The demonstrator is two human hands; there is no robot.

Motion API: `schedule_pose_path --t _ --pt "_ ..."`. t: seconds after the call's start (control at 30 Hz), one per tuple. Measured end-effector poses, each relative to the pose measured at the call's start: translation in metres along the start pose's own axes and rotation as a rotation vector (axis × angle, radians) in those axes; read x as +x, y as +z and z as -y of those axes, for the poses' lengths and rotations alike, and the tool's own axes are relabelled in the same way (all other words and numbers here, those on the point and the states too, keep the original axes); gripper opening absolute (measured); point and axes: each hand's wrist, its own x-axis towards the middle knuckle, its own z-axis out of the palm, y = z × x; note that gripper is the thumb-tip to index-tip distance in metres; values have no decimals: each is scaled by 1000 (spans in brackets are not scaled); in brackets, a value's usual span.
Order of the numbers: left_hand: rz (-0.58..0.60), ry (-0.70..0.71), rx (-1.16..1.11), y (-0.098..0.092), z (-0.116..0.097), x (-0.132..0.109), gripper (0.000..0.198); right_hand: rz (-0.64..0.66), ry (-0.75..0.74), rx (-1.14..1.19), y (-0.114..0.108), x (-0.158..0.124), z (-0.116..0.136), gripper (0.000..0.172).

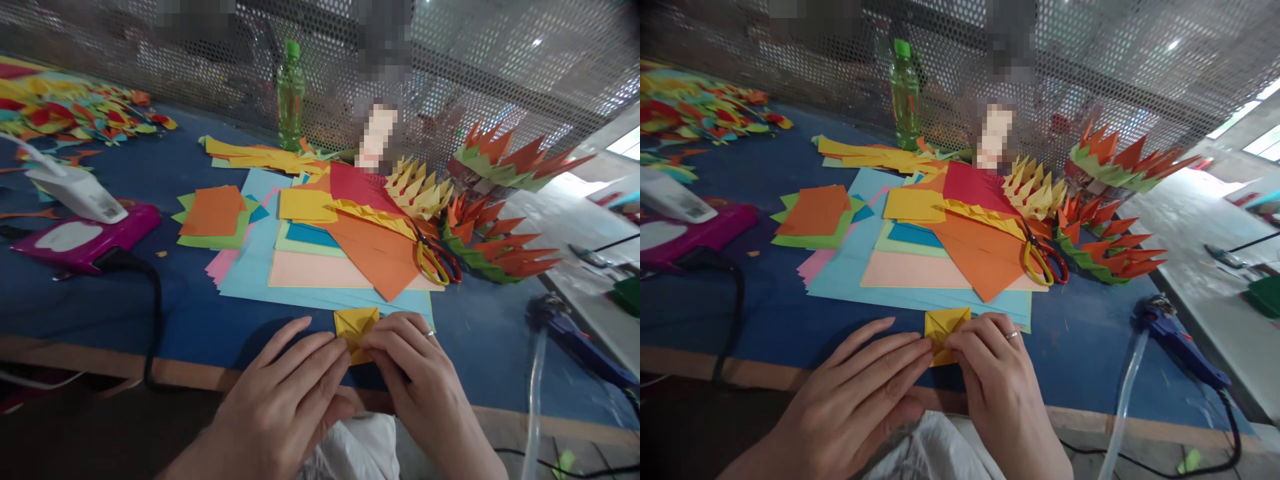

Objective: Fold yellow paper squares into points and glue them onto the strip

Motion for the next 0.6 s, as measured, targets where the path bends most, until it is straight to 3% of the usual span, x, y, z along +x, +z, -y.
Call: schedule_pose_path --t 0.27,0.47,0.6 --pt "1 5 -25 2 1 -6 27 -6 -41 5 1 -4 -5 21" --pt "3 12 -30 4 2 -2 28 -44 -152 -40 -3 -6 -10 27" --pt "-72 10 -58 3 4 1 33 -75 -210 -57 -5 -8 -11 27"
